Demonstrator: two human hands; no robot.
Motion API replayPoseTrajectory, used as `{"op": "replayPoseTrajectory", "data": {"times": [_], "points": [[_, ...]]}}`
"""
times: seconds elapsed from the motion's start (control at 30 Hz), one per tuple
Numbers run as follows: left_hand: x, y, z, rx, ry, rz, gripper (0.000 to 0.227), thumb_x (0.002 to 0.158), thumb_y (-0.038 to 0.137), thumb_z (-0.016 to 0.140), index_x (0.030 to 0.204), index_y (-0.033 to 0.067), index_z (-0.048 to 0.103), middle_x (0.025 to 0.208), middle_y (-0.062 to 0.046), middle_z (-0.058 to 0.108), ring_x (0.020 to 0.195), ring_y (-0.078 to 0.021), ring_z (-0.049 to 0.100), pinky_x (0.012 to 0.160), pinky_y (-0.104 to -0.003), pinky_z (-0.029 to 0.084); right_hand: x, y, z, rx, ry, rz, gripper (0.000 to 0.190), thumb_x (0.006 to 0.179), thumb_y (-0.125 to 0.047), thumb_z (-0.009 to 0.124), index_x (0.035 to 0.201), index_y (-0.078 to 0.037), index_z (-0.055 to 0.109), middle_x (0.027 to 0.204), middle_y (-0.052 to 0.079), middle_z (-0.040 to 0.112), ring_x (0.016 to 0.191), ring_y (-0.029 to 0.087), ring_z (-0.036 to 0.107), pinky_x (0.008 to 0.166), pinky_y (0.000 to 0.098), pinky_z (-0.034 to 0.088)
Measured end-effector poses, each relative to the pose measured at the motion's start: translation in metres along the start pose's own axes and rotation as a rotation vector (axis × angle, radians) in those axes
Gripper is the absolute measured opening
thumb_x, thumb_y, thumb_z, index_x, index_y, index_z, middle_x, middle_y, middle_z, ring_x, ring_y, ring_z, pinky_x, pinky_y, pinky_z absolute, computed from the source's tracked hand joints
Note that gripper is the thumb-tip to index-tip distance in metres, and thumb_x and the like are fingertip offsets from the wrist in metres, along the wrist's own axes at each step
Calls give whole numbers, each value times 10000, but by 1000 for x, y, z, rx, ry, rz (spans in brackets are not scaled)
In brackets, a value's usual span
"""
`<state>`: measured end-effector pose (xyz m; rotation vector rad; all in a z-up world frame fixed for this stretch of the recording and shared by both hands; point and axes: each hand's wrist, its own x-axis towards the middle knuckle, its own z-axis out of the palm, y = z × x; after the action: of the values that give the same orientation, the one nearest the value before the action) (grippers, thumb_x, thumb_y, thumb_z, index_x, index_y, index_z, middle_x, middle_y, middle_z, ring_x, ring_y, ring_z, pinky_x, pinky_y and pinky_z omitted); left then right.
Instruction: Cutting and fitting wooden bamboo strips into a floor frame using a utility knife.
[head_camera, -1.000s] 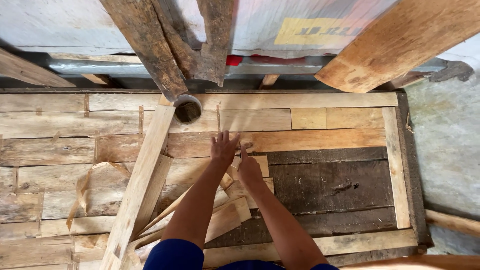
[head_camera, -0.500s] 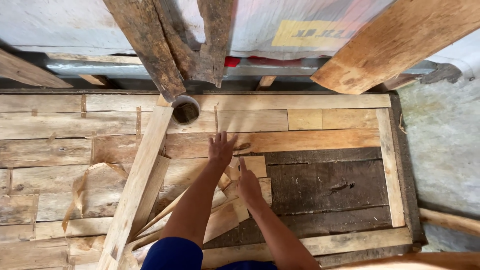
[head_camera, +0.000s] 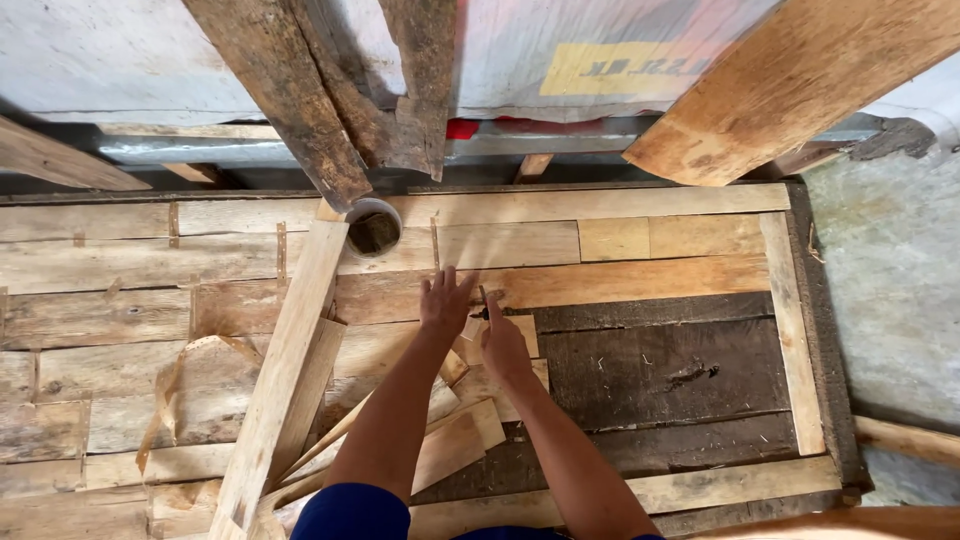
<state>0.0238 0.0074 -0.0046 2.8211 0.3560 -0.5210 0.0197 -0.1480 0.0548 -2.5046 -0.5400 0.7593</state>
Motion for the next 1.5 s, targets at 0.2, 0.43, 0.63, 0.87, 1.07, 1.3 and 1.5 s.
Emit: {"op": "replayPoseTrajectory", "data": {"times": [0.2, 0.43, 0.63, 0.87, 1.07, 1.3, 1.5], "points": [[-2, 1, -7, 27, -38, 10, 908, 902, 239, 789, 1621, 304, 238, 1496, -195, 358, 1343, -326, 440, 1130, -542, 400, -6, -20, -16, 100, 2, 20, 640, 1039, -87, 482, 1635, -86, 248, 856, 140, 658, 618, 202, 601, 523, 375, 496], [0, 0, 1, 27, -14, 0, 891, 903, 213, 787, 1613, 315, 258, 1482, -190, 365, 1346, -322, 436, 1132, -544, 396, -1, -13, -8, 70, -6, 17, 640, 1043, -102, 489, 1633, -65, 244, 841, 142, 668, 618, 214, 619, 523, 372, 509], [-3, 2, 0, 5, 10, -11, 857, 911, 275, 785, 1597, 320, 274, 1470, -161, 368, 1377, -310, 412, 1151, -542, 384, 4, -7, 1, 54, 69, -101, 662, 1031, -113, 524, 1618, -16, 235, 883, 184, 686, 683, 252, 669, 561, 406, 543], [-3, 2, -3, 25, -20, -15, 860, 924, 280, 772, 1615, 332, 264, 1496, -170, 362, 1381, -311, 409, 1145, -532, 388, 0, -18, -7, 120, 62, -21, 604, 1062, -152, 471, 1615, -48, 254, 918, 212, 711, 704, 278, 716, 601, 427, 577], [-4, 3, -4, 7, 0, -20, 834, 924, 283, 766, 1601, 329, 282, 1499, -160, 359, 1394, -310, 396, 1141, -527, 379, 1, -18, -7, 102, 42, -5, 601, 1073, -157, 465, 1622, -52, 242, 901, 204, 705, 675, 280, 714, 571, 410, 575], [-9, 6, -9, 14, -12, -24, 842, 921, 127, 728, 1618, 293, 284, 1486, -152, 366, 1395, -304, 382, 1138, -506, 369, 5, -7, 11, -22, 16, -50, 731, 1009, -107, 568, 1630, -19, 193, 897, 179, 675, 677, 255, 676, 570, 370, 603], [-8, 6, -2, 38, 25, -22, 836, 915, 72, 687, 1620, 299, 300, 1481, -133, 372, 1397, -293, 384, 1129, -502, 365, -11, -10, 11, -107, -34, 13, 760, 1029, -111, 570, 1652, -50, 139, 877, 174, 635, 690, 259, 623, 609, 415, 562]]}}
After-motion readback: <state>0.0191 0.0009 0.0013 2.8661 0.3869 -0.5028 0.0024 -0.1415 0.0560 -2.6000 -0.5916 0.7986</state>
